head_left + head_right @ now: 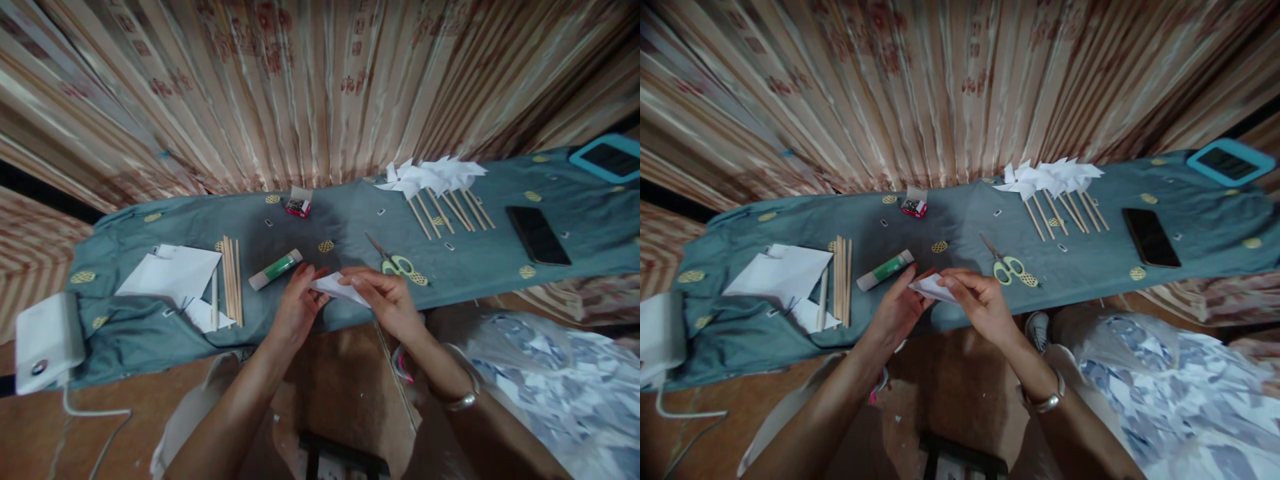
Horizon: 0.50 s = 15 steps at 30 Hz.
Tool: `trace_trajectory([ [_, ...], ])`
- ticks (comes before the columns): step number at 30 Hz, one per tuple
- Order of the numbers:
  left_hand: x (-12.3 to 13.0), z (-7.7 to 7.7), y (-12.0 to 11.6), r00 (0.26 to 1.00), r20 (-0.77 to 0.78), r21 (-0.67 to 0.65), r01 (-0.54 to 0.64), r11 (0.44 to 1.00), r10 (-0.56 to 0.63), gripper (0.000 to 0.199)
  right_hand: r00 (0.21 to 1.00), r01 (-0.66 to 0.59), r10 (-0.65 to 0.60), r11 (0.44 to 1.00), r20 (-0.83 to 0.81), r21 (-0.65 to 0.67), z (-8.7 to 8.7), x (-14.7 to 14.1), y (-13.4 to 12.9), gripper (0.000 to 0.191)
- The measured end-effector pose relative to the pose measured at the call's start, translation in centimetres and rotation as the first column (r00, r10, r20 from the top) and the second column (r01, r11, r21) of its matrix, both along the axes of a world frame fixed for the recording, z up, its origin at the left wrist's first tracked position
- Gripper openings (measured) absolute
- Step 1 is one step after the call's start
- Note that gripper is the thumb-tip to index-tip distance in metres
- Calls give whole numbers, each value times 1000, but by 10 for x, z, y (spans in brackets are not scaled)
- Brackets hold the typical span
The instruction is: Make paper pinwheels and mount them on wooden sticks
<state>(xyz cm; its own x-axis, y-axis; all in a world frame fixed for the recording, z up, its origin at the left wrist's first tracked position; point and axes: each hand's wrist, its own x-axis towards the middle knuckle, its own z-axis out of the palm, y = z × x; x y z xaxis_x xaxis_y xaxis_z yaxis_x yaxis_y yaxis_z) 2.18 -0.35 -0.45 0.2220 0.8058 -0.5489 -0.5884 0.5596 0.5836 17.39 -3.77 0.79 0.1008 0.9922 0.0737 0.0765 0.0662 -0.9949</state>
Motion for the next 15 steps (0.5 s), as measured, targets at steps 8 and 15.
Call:
trace_trajectory([
  [8,6,1,-4,998,-43,64,39,997,-37,82,998,65,-65,997,1,28,-1,6,0,24],
  [15,6,-4,-5,987,-77,110,152,982,-144,60,985,170,-170,985,-6,-8,3,17,3,24],
])
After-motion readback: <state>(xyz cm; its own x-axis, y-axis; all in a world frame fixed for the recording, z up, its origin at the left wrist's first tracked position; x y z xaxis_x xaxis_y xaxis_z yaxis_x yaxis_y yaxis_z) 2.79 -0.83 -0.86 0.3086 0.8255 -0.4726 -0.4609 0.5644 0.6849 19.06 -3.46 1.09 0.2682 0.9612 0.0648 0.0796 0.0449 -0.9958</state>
